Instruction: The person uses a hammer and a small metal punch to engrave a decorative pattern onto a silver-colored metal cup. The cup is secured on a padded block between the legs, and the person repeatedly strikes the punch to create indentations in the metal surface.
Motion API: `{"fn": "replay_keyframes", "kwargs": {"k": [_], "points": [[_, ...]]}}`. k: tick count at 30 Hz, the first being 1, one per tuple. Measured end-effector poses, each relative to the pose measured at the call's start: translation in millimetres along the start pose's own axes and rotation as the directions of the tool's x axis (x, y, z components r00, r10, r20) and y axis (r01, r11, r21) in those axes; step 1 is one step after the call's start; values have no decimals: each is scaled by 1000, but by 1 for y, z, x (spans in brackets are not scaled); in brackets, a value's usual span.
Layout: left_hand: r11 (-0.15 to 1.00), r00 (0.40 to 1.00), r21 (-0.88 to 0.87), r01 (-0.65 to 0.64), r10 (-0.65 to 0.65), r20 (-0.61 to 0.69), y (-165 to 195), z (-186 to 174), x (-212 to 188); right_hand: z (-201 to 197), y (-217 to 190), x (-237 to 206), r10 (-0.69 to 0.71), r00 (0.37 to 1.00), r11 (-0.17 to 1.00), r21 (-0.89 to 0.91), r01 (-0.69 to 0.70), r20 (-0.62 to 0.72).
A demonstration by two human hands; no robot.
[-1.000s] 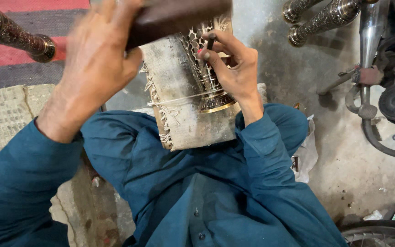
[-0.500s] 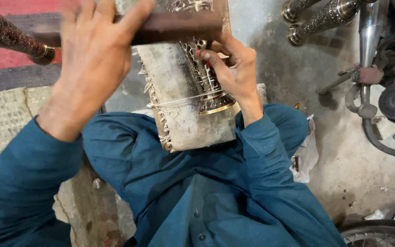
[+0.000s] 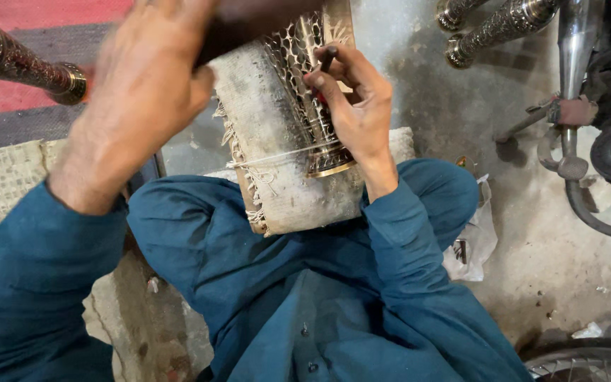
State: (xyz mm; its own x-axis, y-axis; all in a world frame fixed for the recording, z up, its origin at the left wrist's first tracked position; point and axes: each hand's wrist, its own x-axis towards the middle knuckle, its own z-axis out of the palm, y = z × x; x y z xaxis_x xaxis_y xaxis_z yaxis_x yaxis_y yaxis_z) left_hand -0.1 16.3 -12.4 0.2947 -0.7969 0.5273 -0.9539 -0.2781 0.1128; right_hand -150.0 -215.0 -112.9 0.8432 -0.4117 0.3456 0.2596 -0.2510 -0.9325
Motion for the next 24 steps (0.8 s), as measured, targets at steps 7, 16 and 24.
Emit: {"fn": "replay_keyframes", "kwargs": {"k": [7,16,24], "points": [[994,993,76,81,-87,80,-3,-4,1,-5,0,8,1,995,1000,-21,1,95],[954,944,169,247,-277,181,12,7,-22,-15,11,17,99,983,983,138,-121,156],[506,823,-798,327,-567,-22,47,68,-68,-33,0,22,35,929,984,151,-97,368]]}}
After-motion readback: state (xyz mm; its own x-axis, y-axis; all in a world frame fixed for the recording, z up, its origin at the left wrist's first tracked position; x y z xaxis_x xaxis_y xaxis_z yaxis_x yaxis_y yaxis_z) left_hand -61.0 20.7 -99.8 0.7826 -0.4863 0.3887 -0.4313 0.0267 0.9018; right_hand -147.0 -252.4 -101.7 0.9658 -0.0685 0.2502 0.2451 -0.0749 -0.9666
